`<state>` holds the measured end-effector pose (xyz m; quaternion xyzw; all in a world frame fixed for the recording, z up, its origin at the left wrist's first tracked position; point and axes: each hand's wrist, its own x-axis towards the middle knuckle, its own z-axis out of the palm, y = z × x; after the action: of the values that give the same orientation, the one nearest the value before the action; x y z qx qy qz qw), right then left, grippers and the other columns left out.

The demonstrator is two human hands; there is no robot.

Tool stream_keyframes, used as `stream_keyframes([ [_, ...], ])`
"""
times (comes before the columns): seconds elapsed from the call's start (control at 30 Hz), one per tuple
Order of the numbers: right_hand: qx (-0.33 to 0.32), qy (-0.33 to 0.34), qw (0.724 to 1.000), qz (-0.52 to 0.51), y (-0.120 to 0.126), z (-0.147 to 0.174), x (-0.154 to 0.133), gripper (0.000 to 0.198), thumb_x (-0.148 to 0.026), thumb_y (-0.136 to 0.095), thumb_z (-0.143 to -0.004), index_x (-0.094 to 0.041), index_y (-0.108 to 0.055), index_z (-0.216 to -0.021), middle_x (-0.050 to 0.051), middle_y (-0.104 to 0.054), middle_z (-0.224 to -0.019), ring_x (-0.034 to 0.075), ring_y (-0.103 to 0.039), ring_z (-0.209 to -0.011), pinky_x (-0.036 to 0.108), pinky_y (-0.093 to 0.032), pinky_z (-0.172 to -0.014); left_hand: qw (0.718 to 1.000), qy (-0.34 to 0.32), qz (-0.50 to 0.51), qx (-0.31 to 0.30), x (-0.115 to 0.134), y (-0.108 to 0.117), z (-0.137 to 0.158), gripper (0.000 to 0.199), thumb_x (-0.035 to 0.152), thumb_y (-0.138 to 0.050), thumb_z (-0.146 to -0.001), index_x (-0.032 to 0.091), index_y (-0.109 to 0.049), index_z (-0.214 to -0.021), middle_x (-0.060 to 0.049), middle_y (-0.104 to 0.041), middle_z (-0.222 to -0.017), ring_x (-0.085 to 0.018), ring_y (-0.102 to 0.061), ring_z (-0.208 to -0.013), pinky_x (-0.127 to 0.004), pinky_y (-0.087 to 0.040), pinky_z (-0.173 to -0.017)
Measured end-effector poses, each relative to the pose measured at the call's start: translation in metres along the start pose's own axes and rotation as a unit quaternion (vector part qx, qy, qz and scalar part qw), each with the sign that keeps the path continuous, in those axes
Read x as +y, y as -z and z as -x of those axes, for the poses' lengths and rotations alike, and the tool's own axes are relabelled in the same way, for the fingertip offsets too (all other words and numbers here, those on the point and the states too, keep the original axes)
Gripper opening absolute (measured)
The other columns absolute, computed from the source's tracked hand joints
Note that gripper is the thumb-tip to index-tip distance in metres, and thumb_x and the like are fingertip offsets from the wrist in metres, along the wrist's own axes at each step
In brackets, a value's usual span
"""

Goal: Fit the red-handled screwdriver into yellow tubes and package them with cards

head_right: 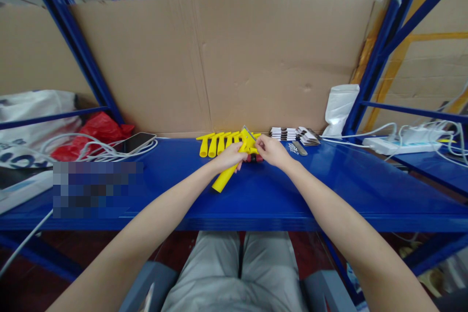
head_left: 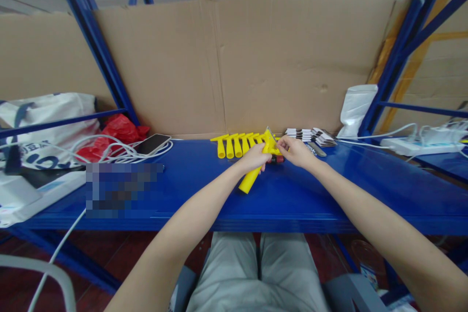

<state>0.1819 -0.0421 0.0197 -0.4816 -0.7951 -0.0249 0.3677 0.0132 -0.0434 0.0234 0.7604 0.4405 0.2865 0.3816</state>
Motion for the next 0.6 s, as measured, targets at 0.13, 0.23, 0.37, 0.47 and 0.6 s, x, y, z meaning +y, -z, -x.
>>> stream_keyframes([
  [0.13, 0.022, -0.003, 1.000, 0.012, 0.003, -0.002, 0.006, 0.005, -0.018, -0.045, -0.078, -0.019, -0.050, -0.076, 0.003, -0.060, -0.068, 0.013, -0.053, -0.059, 0.023, -0.039, -0.056, 0.999, 0.019, -0.003, 0.031, -0.001, 0.003, 0.000, 0.027, 0.009, -0.044, -0.068, 0.015, -0.052, -0.092, 0.007, -0.045, -0.036, -0.013, -0.046, -0.031, -0.020, -0.039, -0.036],
  [0.23, 0.062, -0.013, 0.998, 0.026, 0.009, -0.003, 0.014, 0.006, -0.018, -0.045, -0.079, -0.019, -0.051, -0.076, 0.004, -0.061, -0.069, 0.014, -0.055, -0.060, 0.024, -0.040, -0.057, 0.999, 0.027, 0.003, 0.044, -0.002, 0.006, 0.000, 0.028, 0.009, -0.044, -0.068, 0.014, -0.052, -0.094, 0.006, -0.046, -0.036, -0.012, -0.046, -0.031, -0.020, -0.039, -0.036],
  [0.37, 0.106, -0.053, 0.992, 0.046, 0.021, -0.005, 0.029, 0.005, -0.018, -0.047, -0.077, -0.018, -0.052, -0.077, 0.006, -0.063, -0.072, 0.015, -0.057, -0.064, 0.025, -0.041, -0.060, 0.998, 0.026, 0.028, 0.048, -0.005, 0.007, -0.003, 0.026, 0.010, -0.044, -0.068, 0.013, -0.052, -0.093, 0.006, -0.046, -0.036, -0.012, -0.045, -0.030, -0.020, -0.038, -0.036],
  [0.47, 0.113, -0.109, 0.985, 0.077, 0.028, -0.005, 0.046, 0.007, -0.019, -0.048, -0.077, -0.017, -0.055, -0.077, 0.007, -0.065, -0.073, 0.016, -0.058, -0.065, 0.026, -0.041, -0.061, 0.998, 0.025, 0.045, 0.048, -0.007, 0.006, -0.005, 0.023, 0.010, -0.044, -0.068, 0.013, -0.052, -0.089, 0.006, -0.046, -0.036, -0.011, -0.044, -0.031, -0.020, -0.037, -0.036],
  [0.6, 0.084, -0.179, 0.970, 0.145, 0.031, -0.001, 0.077, 0.011, -0.019, -0.048, -0.076, -0.016, -0.058, -0.075, 0.009, -0.065, -0.071, 0.017, -0.058, -0.064, 0.026, -0.040, -0.059, 0.996, 0.029, 0.059, 0.056, -0.008, 0.006, -0.006, 0.022, 0.011, -0.045, -0.068, 0.014, -0.052, -0.089, 0.006, -0.045, -0.037, -0.012, -0.045, -0.031, -0.021, -0.038, -0.036],
])
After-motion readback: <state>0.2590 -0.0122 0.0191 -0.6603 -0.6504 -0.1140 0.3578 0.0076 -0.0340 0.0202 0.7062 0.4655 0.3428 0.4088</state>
